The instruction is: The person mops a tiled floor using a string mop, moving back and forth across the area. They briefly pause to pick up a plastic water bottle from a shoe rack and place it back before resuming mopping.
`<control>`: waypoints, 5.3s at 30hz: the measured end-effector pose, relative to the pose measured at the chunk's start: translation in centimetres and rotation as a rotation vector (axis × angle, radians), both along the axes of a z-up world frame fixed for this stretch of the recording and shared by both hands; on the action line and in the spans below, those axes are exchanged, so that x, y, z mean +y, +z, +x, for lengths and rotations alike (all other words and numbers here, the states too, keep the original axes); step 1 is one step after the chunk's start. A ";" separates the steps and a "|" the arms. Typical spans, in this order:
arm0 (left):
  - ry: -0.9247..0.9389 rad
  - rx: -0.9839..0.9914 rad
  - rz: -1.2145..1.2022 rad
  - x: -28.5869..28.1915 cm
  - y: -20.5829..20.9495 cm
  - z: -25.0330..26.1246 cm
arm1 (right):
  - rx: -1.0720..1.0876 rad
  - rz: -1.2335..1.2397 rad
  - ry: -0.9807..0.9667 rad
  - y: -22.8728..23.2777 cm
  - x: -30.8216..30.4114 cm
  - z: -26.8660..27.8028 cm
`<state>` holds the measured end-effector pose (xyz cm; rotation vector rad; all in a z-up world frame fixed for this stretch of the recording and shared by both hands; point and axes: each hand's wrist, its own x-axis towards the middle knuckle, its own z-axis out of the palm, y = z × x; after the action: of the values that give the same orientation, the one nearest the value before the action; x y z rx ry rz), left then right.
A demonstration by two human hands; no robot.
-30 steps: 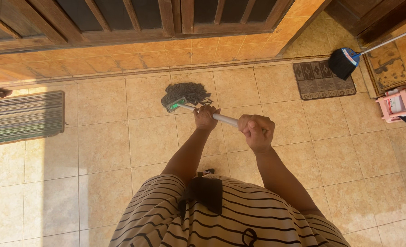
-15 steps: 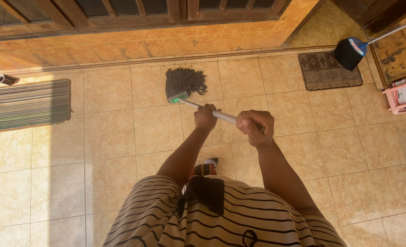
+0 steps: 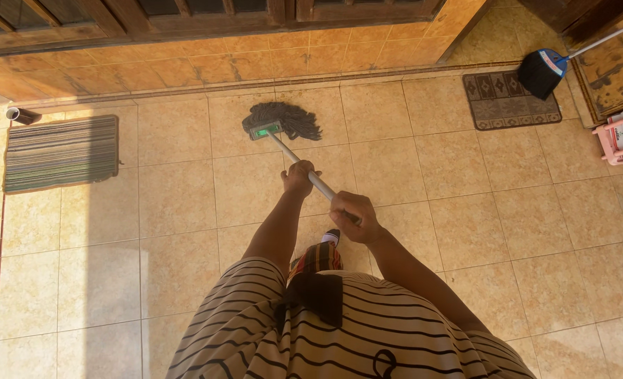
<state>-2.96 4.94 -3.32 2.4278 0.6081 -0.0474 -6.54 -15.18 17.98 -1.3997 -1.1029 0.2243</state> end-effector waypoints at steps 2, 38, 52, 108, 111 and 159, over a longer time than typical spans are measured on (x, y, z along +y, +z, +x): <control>-0.027 0.121 -0.021 1.3 -0.2 -0.4 | 0.019 -0.112 0.030 -1.0 0.5 -0.9; -0.083 0.026 0.182 13.5 9.6 -4.6 | 0.145 0.183 0.002 11.2 18.3 1.0; -0.108 0.160 0.064 26.6 5.0 -5.2 | -0.102 0.061 0.023 4.7 29.0 -5.6; -0.055 -0.222 0.105 33.2 0.9 -19.4 | 0.060 0.013 0.013 4.9 34.5 -18.5; -0.049 -0.202 -0.007 30.8 3.9 -22.0 | 0.148 0.132 -0.006 8.5 33.8 -19.7; -0.147 0.031 0.196 55.6 4.6 -26.6 | 0.006 0.069 0.038 7.8 57.3 -22.0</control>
<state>-29.55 60.52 1.24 2.6628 0.4658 -0.0897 -28.53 42.10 25.80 -1.3168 -1.1230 0.2155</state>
